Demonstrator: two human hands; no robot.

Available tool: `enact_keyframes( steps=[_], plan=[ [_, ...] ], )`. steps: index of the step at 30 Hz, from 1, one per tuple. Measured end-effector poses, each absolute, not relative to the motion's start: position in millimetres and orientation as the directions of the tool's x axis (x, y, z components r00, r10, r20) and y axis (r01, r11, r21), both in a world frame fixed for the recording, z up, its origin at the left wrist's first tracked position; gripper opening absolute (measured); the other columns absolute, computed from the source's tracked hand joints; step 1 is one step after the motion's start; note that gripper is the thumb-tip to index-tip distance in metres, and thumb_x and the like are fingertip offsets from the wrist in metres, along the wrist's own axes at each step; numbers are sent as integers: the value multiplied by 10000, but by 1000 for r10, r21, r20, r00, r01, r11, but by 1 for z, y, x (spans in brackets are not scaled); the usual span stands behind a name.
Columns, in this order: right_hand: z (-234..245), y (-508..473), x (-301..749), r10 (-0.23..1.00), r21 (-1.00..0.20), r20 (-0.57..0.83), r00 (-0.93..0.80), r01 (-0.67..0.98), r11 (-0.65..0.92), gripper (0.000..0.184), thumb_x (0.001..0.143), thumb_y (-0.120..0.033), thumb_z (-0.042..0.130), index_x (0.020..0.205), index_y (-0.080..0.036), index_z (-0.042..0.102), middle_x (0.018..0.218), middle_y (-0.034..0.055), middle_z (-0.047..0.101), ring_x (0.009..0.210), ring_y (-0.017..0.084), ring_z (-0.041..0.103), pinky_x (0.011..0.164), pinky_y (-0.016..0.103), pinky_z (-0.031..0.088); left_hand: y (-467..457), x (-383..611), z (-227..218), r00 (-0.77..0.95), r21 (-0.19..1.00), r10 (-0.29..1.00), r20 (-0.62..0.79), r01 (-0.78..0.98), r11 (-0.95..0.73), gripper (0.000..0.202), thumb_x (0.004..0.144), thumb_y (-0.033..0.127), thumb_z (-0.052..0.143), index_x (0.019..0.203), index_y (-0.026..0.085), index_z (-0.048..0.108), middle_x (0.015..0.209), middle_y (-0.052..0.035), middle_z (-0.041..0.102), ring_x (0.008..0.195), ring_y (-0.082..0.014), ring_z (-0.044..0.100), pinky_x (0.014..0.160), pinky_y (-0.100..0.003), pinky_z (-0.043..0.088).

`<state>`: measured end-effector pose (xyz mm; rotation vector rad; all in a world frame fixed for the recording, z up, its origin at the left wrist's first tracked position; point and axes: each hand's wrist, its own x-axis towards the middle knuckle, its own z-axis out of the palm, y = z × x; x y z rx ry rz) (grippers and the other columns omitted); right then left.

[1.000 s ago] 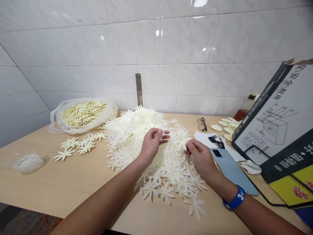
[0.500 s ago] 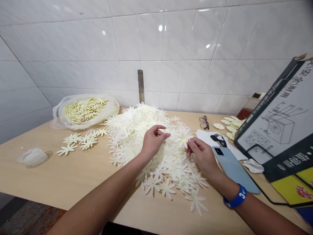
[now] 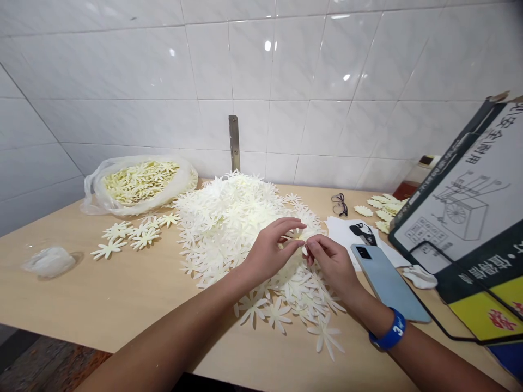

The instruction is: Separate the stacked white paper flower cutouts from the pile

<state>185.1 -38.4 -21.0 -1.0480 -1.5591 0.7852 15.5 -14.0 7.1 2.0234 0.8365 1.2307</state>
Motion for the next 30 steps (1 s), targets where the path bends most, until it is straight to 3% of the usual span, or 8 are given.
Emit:
enact_keyframes(
  steps=[6,11,23,30],
  plan=[
    [-19,-37,182,939,-919,321,-126,197,341,282,954,-391,511,766,-199,597,645,-7,554,603,131,518,586,255,417,-6,15,1,337,804,793,507,147,-576,157,826,165,628,953,217,705,1077,-59,672,999,-172,635,789,-262,532],
    [-16,-35,185,933,-918,314,-173,194,345,294,968,-404,471,801,-200,601,642,2,553,631,145,528,614,267,438,-6,14,4,347,775,792,503,224,-591,138,840,158,603,919,210,703,914,-29,700,882,-149,640,762,-265,511],
    [-15,-31,189,943,-913,288,-165,249,322,364,916,-451,541,666,-193,597,628,16,576,604,151,540,588,273,453,-7,11,6,462,717,741,487,272,-642,158,863,203,572,943,216,708,886,-45,690,827,-162,628,733,-279,494],
    [-13,-31,190,934,-907,309,-180,238,347,394,927,-451,528,634,-193,580,590,9,545,588,149,527,580,269,441,-10,15,7,341,907,880,330,143,-396,156,824,316,649,868,184,721,937,-69,720,833,-174,653,726,-276,520]
  ],
)
